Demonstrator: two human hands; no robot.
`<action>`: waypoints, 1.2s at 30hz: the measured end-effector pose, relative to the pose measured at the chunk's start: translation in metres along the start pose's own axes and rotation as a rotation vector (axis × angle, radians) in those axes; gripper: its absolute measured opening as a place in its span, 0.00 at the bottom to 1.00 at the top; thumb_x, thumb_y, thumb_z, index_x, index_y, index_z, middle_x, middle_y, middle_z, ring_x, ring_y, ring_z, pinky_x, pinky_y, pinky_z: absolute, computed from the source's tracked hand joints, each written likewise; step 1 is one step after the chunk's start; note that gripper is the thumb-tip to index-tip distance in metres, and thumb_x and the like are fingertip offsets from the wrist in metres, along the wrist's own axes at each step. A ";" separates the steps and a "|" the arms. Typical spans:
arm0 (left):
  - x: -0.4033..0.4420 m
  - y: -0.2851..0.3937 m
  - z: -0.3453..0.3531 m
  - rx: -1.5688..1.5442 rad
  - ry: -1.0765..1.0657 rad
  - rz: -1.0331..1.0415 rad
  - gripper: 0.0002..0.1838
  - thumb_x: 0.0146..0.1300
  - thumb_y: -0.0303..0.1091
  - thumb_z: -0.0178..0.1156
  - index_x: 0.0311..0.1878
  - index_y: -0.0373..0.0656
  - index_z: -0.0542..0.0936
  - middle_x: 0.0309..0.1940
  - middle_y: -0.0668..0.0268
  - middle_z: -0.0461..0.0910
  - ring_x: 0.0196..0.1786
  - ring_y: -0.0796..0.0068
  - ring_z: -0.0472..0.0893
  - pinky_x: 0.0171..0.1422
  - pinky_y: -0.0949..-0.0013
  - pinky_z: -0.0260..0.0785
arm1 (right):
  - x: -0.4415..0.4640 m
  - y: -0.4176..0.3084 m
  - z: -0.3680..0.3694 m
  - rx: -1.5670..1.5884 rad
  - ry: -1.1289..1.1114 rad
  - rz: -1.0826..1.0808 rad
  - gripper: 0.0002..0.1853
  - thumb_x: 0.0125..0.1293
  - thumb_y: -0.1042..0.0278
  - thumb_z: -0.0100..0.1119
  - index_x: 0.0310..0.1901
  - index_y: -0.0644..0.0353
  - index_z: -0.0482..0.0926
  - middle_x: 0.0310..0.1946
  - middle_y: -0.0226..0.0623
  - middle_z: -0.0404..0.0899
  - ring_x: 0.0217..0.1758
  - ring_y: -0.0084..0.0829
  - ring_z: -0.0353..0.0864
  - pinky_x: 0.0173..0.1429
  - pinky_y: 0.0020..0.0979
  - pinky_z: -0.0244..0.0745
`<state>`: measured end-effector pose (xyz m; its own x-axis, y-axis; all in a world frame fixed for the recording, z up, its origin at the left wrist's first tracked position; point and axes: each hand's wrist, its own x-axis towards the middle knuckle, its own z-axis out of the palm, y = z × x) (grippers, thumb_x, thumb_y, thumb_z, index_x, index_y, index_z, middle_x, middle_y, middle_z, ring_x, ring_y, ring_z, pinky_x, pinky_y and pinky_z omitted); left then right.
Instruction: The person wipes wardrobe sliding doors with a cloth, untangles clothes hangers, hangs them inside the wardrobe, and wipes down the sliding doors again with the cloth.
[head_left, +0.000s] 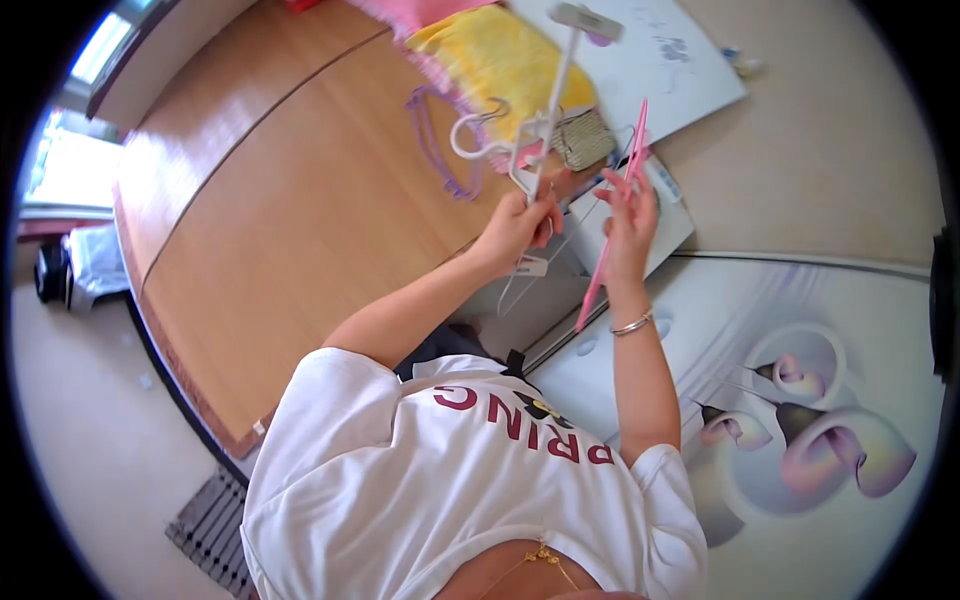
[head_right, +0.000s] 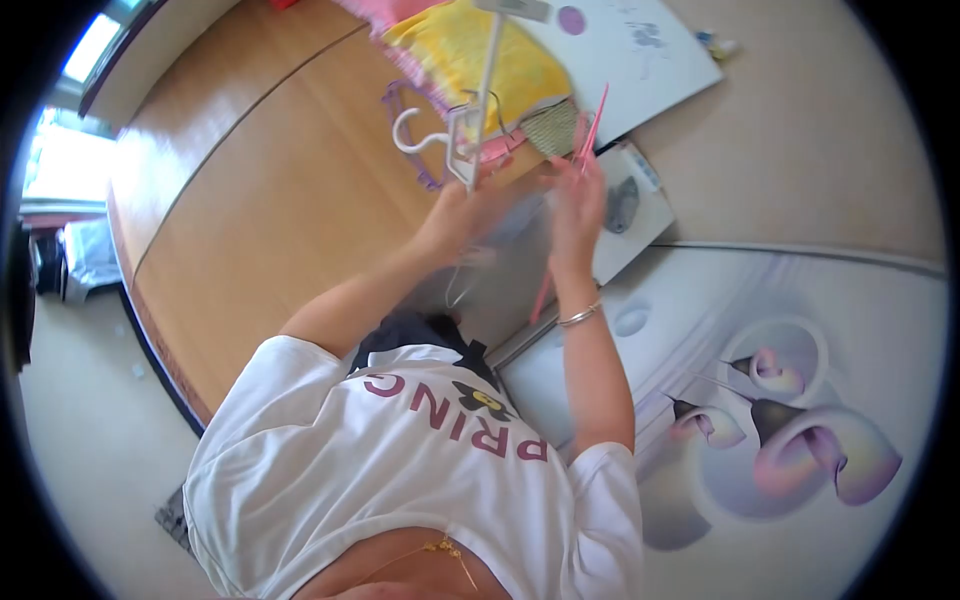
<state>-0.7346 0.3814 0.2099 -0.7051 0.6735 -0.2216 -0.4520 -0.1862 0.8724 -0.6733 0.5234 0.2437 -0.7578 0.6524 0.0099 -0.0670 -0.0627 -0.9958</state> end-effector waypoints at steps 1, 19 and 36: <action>-0.010 -0.008 -0.013 0.048 0.002 0.008 0.20 0.73 0.35 0.45 0.66 0.43 0.69 0.24 0.70 0.76 0.20 0.85 0.70 0.22 0.78 0.58 | -0.007 0.017 0.018 0.055 -0.038 0.072 0.25 0.68 0.72 0.54 0.66 0.57 0.62 0.48 0.34 0.80 0.33 0.11 0.72 0.26 0.13 0.58; -0.102 -0.064 -0.263 -0.335 0.759 -0.034 0.22 0.74 0.33 0.44 0.69 0.45 0.64 0.33 0.66 0.79 0.28 0.86 0.74 0.25 0.83 0.57 | -0.028 0.203 0.258 0.012 -0.501 0.416 0.17 0.70 0.77 0.44 0.59 0.55 0.67 0.39 0.29 0.80 0.34 0.11 0.69 0.27 0.12 0.57; -0.142 -0.065 -0.292 -0.534 1.010 0.092 0.21 0.72 0.30 0.46 0.67 0.40 0.66 0.25 0.71 0.73 0.18 0.87 0.63 0.22 0.83 0.53 | 0.105 0.459 0.299 -0.572 -0.879 0.119 0.14 0.70 0.73 0.48 0.56 0.62 0.73 0.48 0.41 0.77 0.52 0.33 0.77 0.53 0.31 0.74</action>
<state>-0.7645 0.0888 0.0576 -0.7553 -0.1955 -0.6255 -0.3796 -0.6476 0.6607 -0.9774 0.3376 -0.1853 -0.9584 -0.1258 -0.2562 0.1815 0.4243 -0.8871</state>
